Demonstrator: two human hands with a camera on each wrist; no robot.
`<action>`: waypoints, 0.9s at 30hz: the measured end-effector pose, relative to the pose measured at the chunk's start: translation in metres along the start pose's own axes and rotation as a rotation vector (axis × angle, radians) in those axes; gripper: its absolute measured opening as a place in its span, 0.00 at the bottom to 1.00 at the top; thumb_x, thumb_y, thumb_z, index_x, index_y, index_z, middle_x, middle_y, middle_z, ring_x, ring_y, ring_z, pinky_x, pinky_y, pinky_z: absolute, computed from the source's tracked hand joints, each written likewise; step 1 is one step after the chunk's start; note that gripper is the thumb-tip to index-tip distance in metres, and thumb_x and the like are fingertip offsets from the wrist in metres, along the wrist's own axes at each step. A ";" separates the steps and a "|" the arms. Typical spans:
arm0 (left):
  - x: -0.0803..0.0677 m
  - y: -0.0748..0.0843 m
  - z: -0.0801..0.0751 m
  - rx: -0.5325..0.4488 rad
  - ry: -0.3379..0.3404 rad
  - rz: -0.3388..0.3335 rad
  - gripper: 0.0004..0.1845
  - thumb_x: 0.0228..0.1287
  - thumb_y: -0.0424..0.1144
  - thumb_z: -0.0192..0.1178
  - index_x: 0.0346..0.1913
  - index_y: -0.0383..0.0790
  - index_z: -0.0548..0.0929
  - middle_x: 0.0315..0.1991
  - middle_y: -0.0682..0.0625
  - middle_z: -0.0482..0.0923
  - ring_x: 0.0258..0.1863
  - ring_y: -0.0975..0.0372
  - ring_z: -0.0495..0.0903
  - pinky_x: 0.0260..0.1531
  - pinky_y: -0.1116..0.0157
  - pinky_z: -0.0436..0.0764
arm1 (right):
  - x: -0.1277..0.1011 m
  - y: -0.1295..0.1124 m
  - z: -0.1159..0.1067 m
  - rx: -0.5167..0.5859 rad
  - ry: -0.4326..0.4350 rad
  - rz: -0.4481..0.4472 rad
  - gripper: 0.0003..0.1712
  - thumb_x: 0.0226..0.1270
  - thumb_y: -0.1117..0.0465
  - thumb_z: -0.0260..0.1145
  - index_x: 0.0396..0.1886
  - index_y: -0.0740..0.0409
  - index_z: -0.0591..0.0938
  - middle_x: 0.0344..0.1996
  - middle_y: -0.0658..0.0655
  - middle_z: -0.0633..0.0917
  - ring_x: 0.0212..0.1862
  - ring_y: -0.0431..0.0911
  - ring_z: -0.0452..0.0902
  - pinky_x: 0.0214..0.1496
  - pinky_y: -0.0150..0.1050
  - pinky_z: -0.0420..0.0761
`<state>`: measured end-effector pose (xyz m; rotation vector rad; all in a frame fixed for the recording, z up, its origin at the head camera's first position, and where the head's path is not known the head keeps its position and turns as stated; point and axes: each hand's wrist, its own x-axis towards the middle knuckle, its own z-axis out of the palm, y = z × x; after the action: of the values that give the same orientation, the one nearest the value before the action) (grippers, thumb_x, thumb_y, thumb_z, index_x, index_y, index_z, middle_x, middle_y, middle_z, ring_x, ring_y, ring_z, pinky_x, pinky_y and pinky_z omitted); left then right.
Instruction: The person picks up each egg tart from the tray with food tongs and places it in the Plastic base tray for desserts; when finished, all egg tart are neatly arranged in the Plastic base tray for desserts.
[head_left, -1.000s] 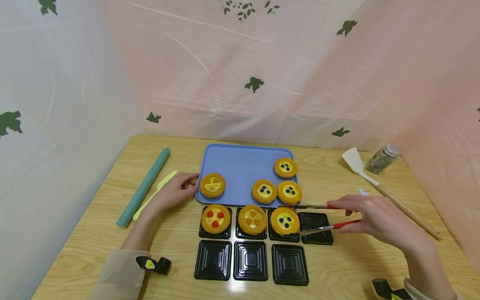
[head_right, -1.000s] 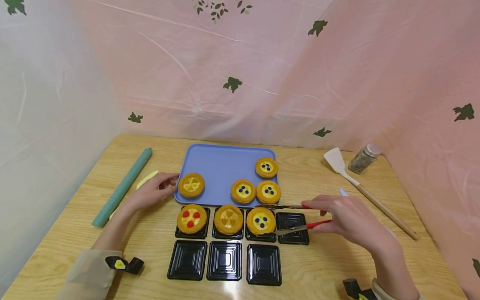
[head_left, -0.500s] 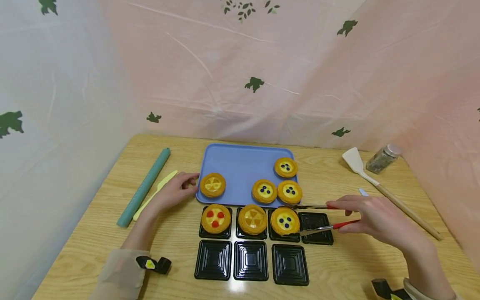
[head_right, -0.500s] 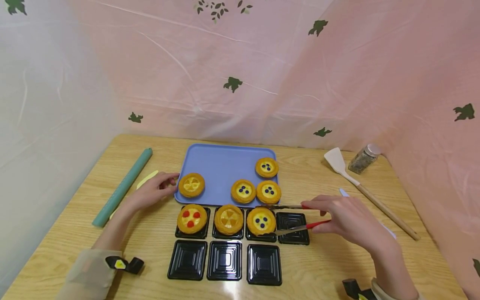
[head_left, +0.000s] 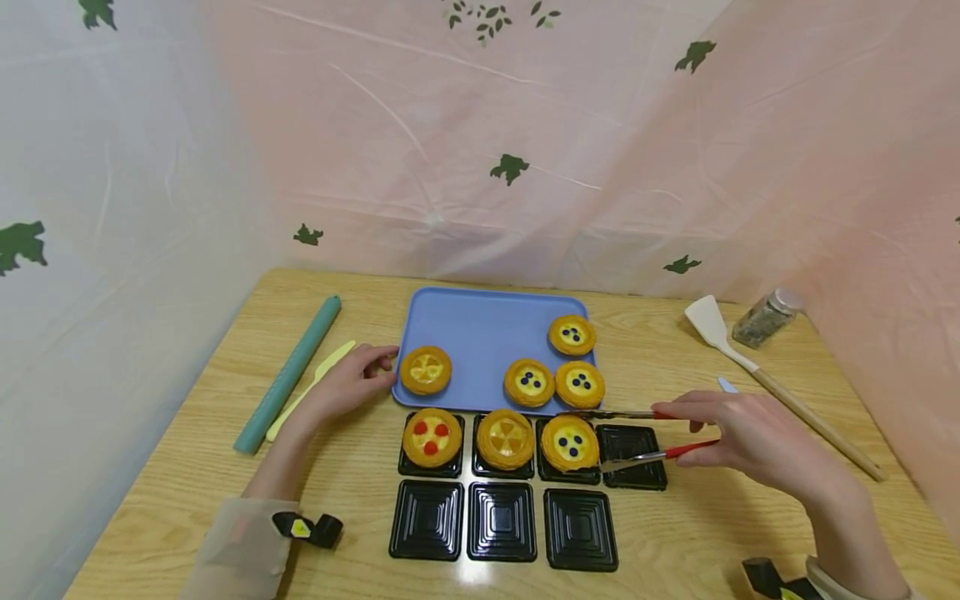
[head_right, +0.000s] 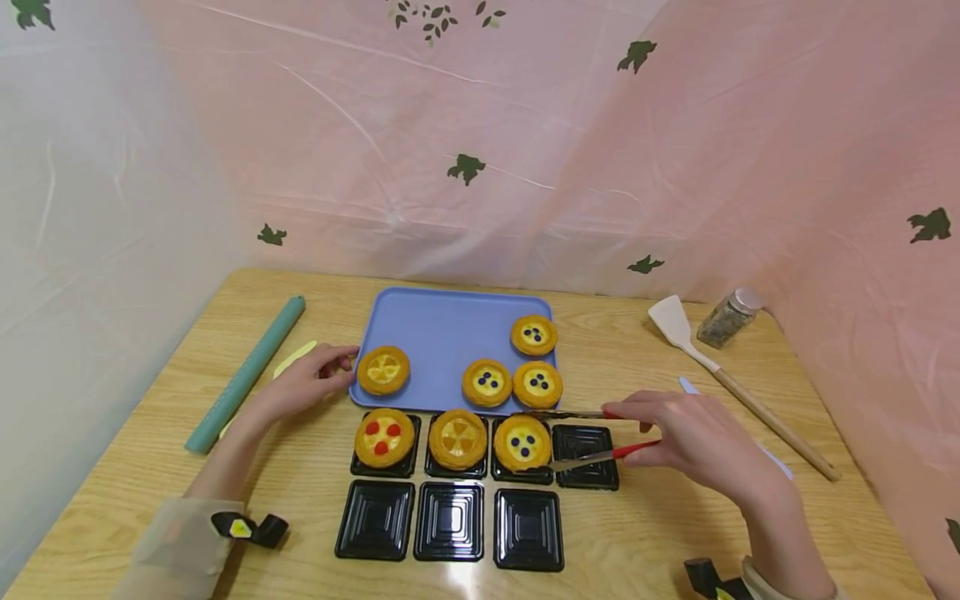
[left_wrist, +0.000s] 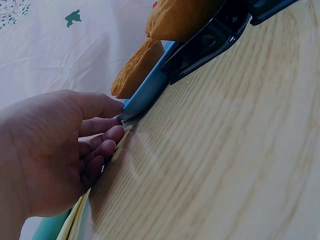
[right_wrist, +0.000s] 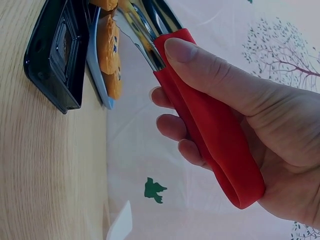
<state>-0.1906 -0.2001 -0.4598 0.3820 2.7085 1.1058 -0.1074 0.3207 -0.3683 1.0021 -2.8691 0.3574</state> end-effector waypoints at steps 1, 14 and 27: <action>0.000 0.000 0.000 0.000 0.000 0.000 0.28 0.72 0.41 0.61 0.71 0.33 0.75 0.48 0.42 0.79 0.43 0.58 0.74 0.46 0.61 0.73 | 0.000 0.000 0.000 0.001 0.002 -0.001 0.32 0.42 0.52 0.86 0.53 0.41 0.89 0.44 0.40 0.90 0.35 0.23 0.76 0.30 0.28 0.76; -0.001 0.002 0.000 -0.006 0.001 -0.004 0.28 0.73 0.42 0.61 0.70 0.33 0.75 0.48 0.41 0.79 0.43 0.57 0.74 0.45 0.62 0.72 | 0.000 0.000 0.001 -0.019 0.010 -0.008 0.33 0.42 0.50 0.86 0.53 0.40 0.89 0.44 0.39 0.90 0.34 0.23 0.76 0.29 0.28 0.74; -0.001 0.003 -0.002 -0.008 -0.001 -0.001 0.28 0.72 0.41 0.62 0.70 0.32 0.75 0.47 0.42 0.78 0.43 0.58 0.74 0.45 0.61 0.72 | 0.000 0.000 0.001 0.000 0.002 -0.002 0.33 0.42 0.51 0.86 0.53 0.41 0.89 0.45 0.39 0.90 0.35 0.23 0.76 0.30 0.28 0.75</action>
<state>-0.1895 -0.1990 -0.4563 0.3802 2.7024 1.1152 -0.1074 0.3207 -0.3693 1.0043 -2.8657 0.3585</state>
